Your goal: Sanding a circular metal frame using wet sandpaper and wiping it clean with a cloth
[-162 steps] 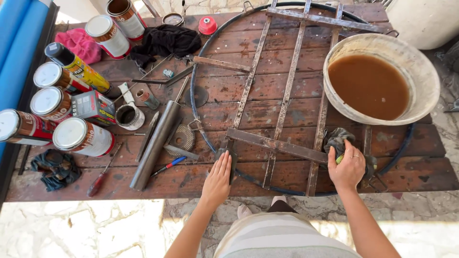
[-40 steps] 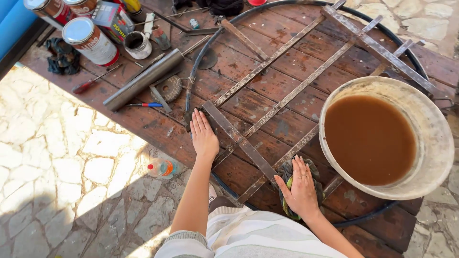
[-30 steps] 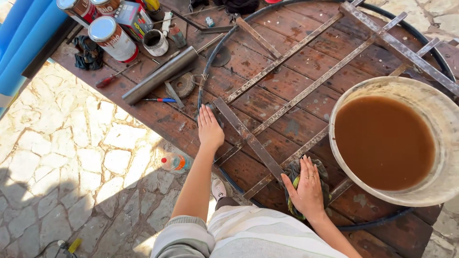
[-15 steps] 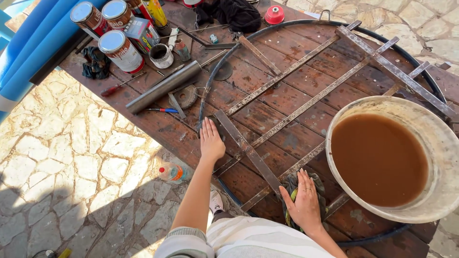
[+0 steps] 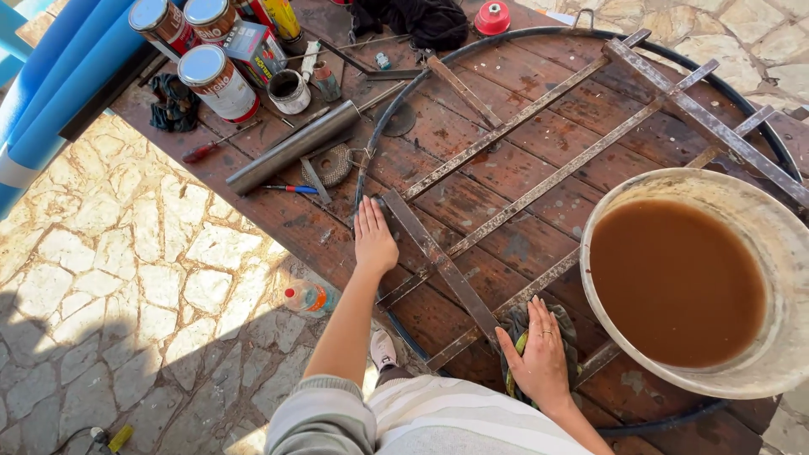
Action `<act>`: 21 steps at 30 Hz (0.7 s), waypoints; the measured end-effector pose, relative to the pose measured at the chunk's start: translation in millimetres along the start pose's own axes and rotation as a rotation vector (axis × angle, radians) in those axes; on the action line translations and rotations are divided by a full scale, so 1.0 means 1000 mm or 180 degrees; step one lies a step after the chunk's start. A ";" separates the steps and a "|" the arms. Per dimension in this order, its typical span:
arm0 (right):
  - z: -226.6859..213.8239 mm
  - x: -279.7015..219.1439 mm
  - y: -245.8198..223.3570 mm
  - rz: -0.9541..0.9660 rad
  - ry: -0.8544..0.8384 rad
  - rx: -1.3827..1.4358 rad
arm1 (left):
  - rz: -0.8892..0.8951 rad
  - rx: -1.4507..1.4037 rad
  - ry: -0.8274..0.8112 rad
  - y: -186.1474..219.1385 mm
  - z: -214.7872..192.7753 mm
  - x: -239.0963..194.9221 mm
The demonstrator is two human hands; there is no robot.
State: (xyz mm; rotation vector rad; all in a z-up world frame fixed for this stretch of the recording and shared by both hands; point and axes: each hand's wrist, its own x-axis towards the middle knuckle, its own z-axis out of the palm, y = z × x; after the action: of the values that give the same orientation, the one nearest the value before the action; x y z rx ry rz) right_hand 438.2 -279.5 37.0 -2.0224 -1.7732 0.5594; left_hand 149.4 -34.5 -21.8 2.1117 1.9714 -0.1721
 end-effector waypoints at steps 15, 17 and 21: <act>0.001 0.003 -0.002 -0.0019 -0.0004 -0.0018 | 0.0192 0.0027 0.0106 -0.012 0.006 0.013; 0.001 0.004 -0.004 -0.0055 0.0021 -0.0031 | 0.0264 -0.0179 0.0171 -0.023 0.009 0.018; -0.001 0.006 -0.003 0.0007 -0.0011 0.0022 | 0.0388 -0.0162 0.0427 -0.024 0.008 -0.008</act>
State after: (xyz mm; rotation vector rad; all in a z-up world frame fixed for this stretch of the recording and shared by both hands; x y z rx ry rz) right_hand 436.7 -273.1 39.2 -2.0202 -1.7689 0.5691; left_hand 125.3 -43.0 -30.4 2.2555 1.8884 0.0427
